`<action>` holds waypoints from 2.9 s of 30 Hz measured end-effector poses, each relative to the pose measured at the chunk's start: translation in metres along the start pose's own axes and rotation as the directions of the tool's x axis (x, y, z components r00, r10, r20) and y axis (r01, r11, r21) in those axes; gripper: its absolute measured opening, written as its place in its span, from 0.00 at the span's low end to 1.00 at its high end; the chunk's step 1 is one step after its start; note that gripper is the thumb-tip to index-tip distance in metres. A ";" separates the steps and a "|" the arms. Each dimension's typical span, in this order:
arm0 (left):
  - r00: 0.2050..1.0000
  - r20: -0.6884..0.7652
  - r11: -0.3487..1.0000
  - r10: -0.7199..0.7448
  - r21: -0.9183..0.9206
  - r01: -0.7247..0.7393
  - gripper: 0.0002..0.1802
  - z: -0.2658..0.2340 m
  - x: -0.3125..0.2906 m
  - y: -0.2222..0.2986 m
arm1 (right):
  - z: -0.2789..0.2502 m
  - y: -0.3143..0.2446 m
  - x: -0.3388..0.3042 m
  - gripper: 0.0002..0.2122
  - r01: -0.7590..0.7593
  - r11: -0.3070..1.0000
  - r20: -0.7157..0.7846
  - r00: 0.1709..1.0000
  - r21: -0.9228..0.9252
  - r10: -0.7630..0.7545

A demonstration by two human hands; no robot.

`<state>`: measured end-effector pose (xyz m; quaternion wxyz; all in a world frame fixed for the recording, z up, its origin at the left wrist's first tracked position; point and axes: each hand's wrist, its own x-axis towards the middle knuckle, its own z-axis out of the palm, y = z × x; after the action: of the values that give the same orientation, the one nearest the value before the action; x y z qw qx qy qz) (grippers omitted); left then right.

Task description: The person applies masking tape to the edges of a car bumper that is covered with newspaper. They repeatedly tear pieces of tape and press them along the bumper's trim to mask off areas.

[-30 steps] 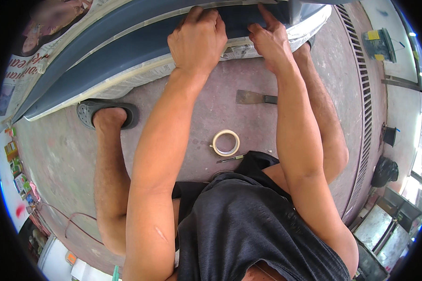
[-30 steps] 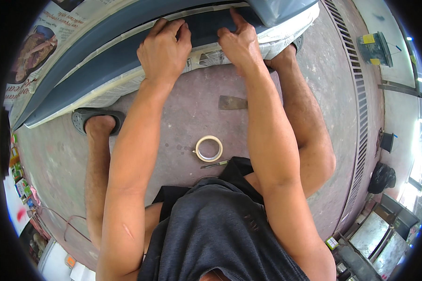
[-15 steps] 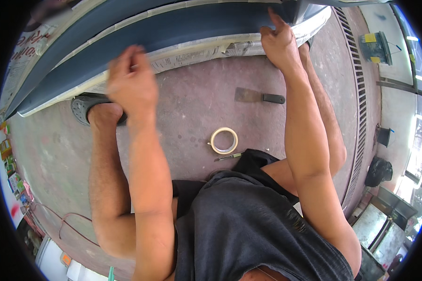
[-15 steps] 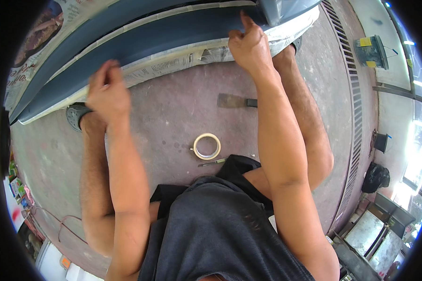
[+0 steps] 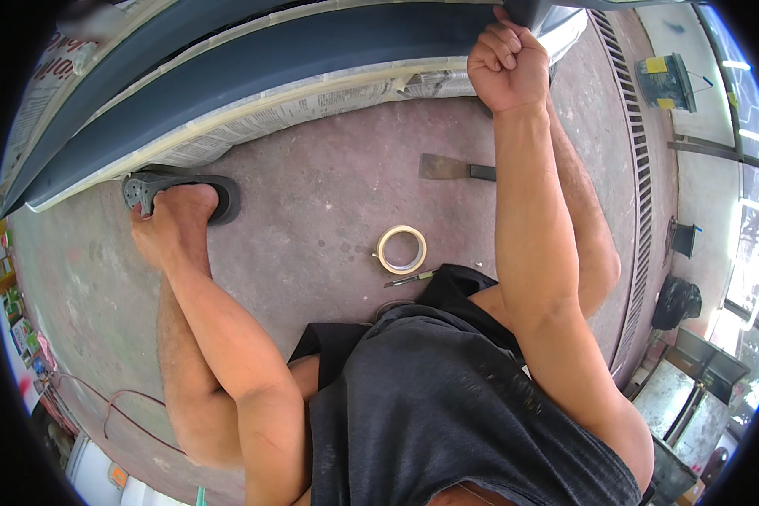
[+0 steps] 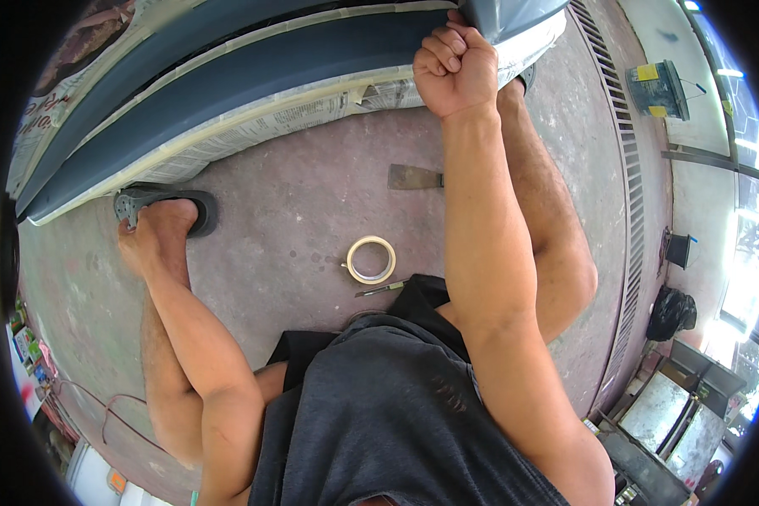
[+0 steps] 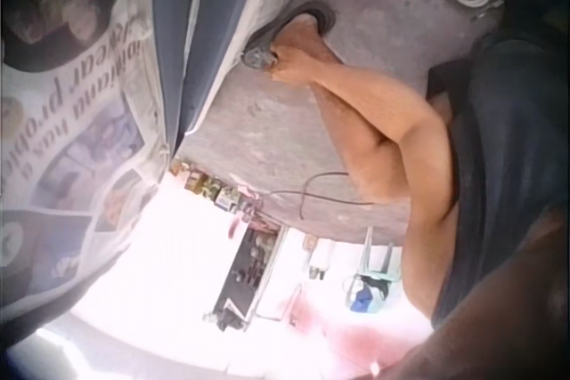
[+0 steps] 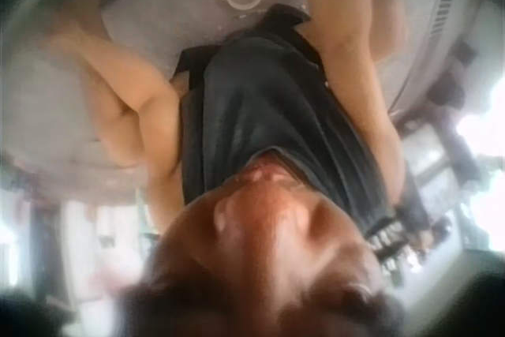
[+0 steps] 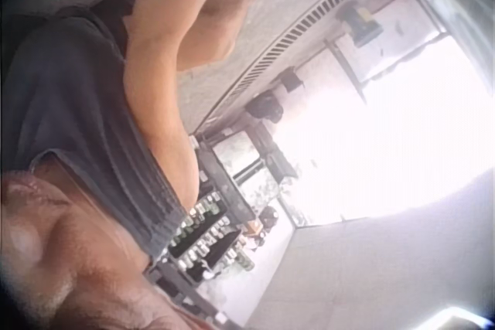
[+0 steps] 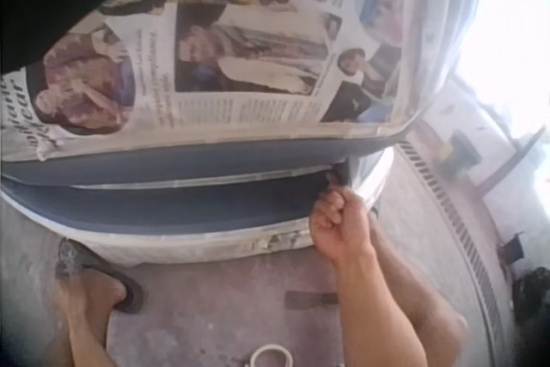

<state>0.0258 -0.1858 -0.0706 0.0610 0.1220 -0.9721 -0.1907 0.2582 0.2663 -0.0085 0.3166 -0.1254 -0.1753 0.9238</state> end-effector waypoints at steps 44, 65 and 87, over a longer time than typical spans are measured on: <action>0.992 0.116 0.981 0.048 0.179 -0.068 0.36 -0.015 -0.031 0.024 | 0.054 0.064 -0.006 0.10 -0.022 0.973 -0.118 0.992 0.229 0.050; 0.994 0.083 0.980 0.069 0.181 -0.083 0.39 -0.007 -0.026 0.013 | 0.034 0.013 -0.043 0.28 0.007 0.820 -0.204 0.967 -0.572 -0.151; 0.993 0.100 0.970 0.068 0.225 -0.089 0.36 -0.004 -0.021 0.012 | 0.026 0.008 -0.015 0.42 -0.183 0.074 -0.196 0.932 -0.980 -0.306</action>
<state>0.0444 -0.1712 -0.0637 0.0094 0.0808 -0.9935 -0.0802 0.2562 0.2449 0.0135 0.2111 -0.4625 -0.7005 0.5009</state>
